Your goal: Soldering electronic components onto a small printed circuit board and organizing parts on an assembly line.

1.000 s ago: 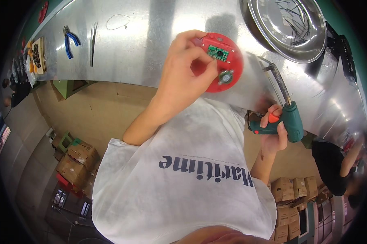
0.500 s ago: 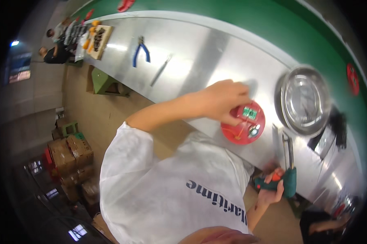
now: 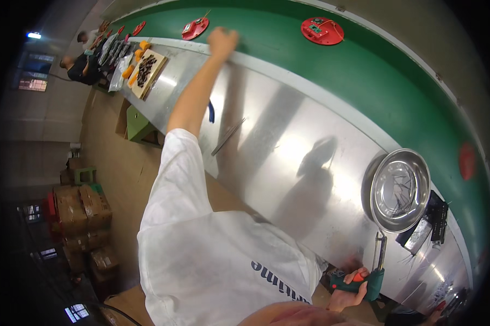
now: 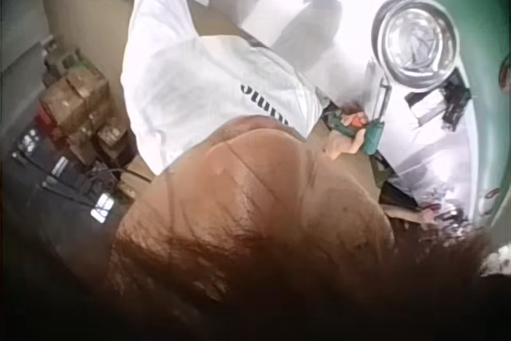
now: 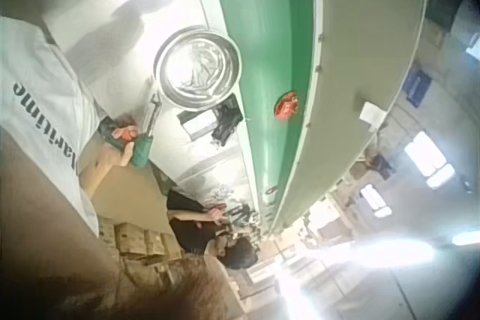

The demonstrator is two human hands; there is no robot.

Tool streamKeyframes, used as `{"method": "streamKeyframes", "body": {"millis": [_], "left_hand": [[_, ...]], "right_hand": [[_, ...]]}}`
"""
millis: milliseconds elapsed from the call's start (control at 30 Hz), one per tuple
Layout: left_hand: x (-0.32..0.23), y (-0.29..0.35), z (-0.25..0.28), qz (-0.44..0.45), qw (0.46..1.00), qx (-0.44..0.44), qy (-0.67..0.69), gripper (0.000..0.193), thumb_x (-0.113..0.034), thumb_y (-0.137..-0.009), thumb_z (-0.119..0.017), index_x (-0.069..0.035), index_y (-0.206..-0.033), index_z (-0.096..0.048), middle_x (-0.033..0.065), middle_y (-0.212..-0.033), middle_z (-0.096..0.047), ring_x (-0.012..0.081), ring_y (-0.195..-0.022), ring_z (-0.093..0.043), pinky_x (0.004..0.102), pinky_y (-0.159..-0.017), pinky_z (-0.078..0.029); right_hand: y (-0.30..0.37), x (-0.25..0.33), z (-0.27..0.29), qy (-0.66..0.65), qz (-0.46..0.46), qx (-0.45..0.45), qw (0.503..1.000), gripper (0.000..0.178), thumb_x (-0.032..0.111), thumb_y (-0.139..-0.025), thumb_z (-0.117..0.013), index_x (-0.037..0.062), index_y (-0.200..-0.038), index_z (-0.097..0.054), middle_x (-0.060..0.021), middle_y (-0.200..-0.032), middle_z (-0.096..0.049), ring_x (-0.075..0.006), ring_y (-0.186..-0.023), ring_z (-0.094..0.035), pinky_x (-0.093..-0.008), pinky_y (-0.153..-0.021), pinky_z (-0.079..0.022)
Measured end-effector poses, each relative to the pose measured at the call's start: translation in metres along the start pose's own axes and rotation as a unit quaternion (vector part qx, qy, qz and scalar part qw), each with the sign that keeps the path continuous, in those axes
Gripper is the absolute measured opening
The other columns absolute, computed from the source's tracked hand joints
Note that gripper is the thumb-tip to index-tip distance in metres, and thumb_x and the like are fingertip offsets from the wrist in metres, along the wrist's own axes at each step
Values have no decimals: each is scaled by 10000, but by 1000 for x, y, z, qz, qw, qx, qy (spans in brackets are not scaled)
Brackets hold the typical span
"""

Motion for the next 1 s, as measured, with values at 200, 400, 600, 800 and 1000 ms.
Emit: {"method": "streamKeyframes", "body": {"millis": [200,400,600,800,1000], "left_hand": [[98,-77,-14,85,990,1,-116,756,-486,-768,-601,16,-1300,-413,253,-1262,-506,442,-1170,-480,517,-978,-401],[148,-105,-6,52,986,69,-140,843,-593,-769,-609,59,-1278,-448,302,-1183,-568,425,-1129,-544,447,-978,-418],[135,-114,7,-5,976,63,-210,718,-496,-777,-693,81,-1171,-528,246,-990,-648,387,-938,-633,432,-843,-493],[-129,87,41,-278,891,320,163,435,-190,-865,-670,14,-1222,-528,189,-1143,-590,250,-975,-602,340,-843,-483],[-231,282,126,-510,696,462,204,437,-57,-740,-702,-15,-1149,-555,189,-1167,-541,376,-1086,-522,436,-917,-446]], "right_hand": [[14,-3,9,-35,16,-101,994,383,297,-778,-601,-24,-952,-483,-144,-936,-486,-186,-549,-503,-274,-483,-412],[3,10,16,-23,3,-90,996,388,296,-791,-595,-26,-966,-468,-142,-933,-479,-177,-554,-497,-260,-468,-408],[1,5,11,-43,-38,-116,992,387,289,-779,-591,-25,-979,-486,-140,-938,-497,-170,-578,-494,-275,-510,-401],[2,8,-9,-23,-11,-108,994,367,280,-766,-574,-30,-949,-502,-152,-932,-520,-190,-580,-505,-281,-523,-409],[2,2,-1,-97,-10,-54,994,342,258,-777,-558,-17,-974,-506,-179,-987,-522,-204,-642,-518,-298,-577,-421]]}}
Point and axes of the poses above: each hand's wrist, its own y-axis away from the middle knuckle, its own z-axis out of the back of the hand, x = y × z, the point moved 2 cm from there along -y, towards the middle knuckle
